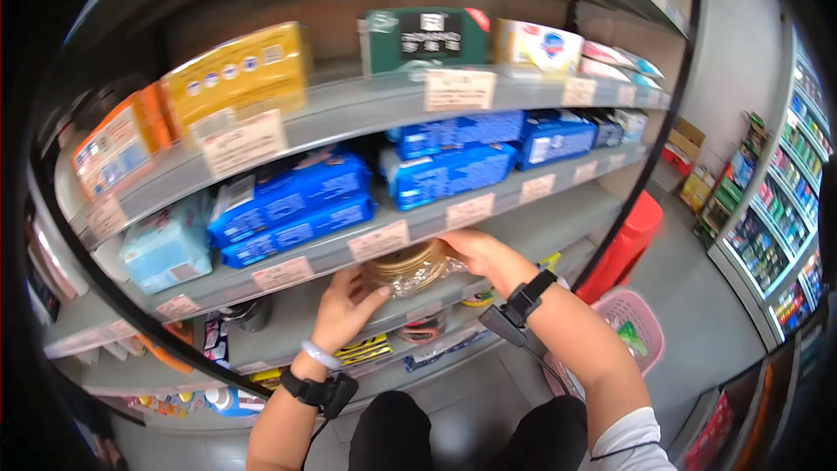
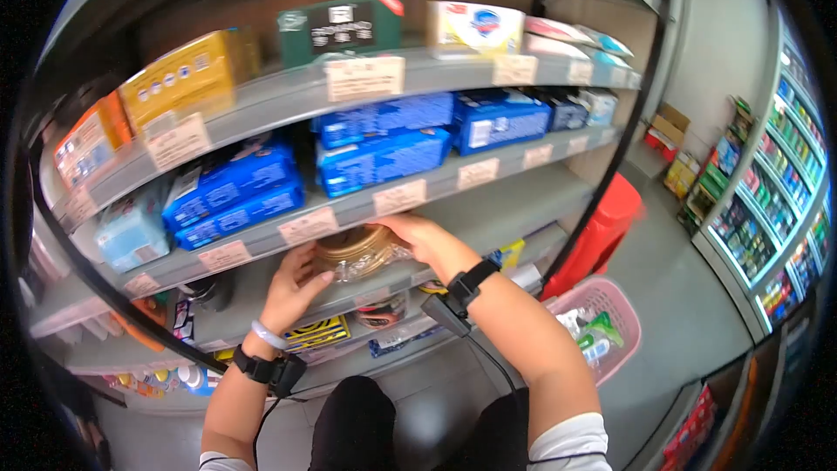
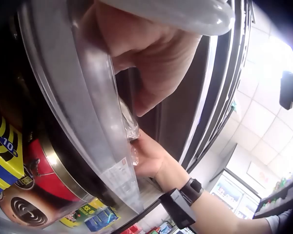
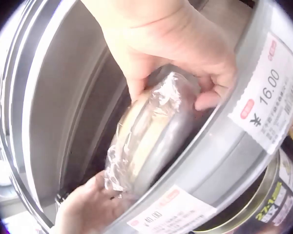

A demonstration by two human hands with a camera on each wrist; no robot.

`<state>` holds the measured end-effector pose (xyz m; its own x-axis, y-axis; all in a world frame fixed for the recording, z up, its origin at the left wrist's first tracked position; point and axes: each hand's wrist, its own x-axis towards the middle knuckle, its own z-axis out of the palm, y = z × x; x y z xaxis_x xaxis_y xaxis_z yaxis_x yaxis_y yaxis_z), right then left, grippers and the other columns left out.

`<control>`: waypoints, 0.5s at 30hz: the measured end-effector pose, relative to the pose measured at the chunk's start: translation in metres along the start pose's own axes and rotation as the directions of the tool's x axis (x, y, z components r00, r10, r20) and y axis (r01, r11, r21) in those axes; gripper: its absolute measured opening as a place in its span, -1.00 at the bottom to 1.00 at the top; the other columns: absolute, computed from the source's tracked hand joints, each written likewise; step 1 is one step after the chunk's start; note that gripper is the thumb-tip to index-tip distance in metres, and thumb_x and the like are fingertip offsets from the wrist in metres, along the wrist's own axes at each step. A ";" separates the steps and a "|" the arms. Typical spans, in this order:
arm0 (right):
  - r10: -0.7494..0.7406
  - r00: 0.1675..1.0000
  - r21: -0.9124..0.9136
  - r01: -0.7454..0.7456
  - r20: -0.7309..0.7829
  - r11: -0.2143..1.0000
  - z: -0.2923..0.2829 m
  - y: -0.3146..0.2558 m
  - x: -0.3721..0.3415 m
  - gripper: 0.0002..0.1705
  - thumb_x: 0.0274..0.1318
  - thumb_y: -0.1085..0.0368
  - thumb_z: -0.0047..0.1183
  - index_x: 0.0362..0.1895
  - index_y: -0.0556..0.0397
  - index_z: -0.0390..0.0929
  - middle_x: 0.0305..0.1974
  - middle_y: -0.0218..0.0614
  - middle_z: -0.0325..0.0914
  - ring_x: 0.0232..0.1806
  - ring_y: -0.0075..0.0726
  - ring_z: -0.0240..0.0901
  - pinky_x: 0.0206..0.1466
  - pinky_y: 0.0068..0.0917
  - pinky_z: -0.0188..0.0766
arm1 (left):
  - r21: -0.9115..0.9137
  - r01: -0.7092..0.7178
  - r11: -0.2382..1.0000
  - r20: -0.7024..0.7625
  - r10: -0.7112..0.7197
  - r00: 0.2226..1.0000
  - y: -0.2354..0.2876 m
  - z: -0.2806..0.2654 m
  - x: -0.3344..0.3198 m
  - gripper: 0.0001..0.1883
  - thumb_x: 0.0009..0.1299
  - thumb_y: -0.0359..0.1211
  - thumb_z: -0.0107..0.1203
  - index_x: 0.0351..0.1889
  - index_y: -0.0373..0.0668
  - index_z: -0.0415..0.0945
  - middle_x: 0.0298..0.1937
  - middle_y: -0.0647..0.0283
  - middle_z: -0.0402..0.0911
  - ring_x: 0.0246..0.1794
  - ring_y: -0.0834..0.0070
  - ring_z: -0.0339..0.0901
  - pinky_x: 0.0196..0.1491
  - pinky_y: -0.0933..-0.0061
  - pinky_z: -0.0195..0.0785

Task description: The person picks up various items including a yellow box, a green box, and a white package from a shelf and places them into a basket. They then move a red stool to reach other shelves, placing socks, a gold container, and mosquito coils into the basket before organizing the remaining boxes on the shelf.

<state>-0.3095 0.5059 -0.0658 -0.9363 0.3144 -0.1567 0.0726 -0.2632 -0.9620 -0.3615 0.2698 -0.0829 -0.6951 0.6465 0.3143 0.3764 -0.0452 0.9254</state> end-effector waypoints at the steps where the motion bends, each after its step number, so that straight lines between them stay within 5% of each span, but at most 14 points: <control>1: 0.030 0.999 0.070 -0.030 0.011 0.997 0.003 -0.005 -0.010 -0.71 -0.07 0.16 0.21 -0.26 0.01 0.55 -0.43 -0.42 0.55 -0.48 -0.44 0.45 -0.40 -0.50 0.38 | -0.028 0.027 0.999 0.028 -0.026 0.999 0.002 -0.002 0.000 -0.33 0.19 -0.27 0.23 0.20 -0.34 0.19 0.10 -0.01 0.37 0.09 0.28 0.39 0.08 0.33 0.32; 5: 0.043 0.998 0.203 -0.032 -0.053 0.979 -0.020 -0.015 -0.050 -0.66 -0.14 0.26 0.25 -0.31 0.25 0.51 -0.41 -0.21 0.57 -0.42 -0.31 0.53 -0.31 -0.43 0.50 | -0.019 -0.011 1.000 0.006 0.012 1.000 0.010 0.002 -0.004 -0.37 0.22 -0.31 0.18 0.22 -0.28 0.19 0.11 -0.02 0.37 0.10 0.29 0.37 0.09 0.31 0.29; 10: 0.007 0.998 0.291 0.011 -0.061 0.957 -0.093 -0.033 -0.148 -0.56 -0.05 0.26 0.19 -0.08 0.21 0.46 -0.17 -0.23 0.55 -0.16 -0.35 0.50 0.01 -0.42 0.41 | 0.106 0.015 0.994 -0.063 -0.008 0.998 0.006 0.003 -0.001 -0.43 0.26 -0.33 0.11 0.22 -0.26 0.21 0.02 0.02 0.45 0.05 0.36 0.40 0.09 0.40 0.24; 15: -0.051 0.908 0.228 0.158 -0.416 0.961 -0.205 -0.016 -0.262 -0.48 0.03 0.27 0.08 0.07 0.27 0.34 -0.01 -0.14 0.48 -0.04 -0.30 0.47 0.11 -0.40 0.35 | 0.177 0.031 0.984 -0.045 -0.024 0.999 0.006 0.005 0.000 -0.46 0.27 -0.35 0.08 0.21 -0.24 0.22 0.01 0.04 0.46 0.04 0.39 0.40 0.09 0.44 0.22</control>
<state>0.0055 0.6148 -0.0554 -0.7107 0.6784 -0.1864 -0.1565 -0.4107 -0.8982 -0.3564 0.2737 -0.0788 -0.7307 0.6126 0.3013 0.4567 0.1106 0.8827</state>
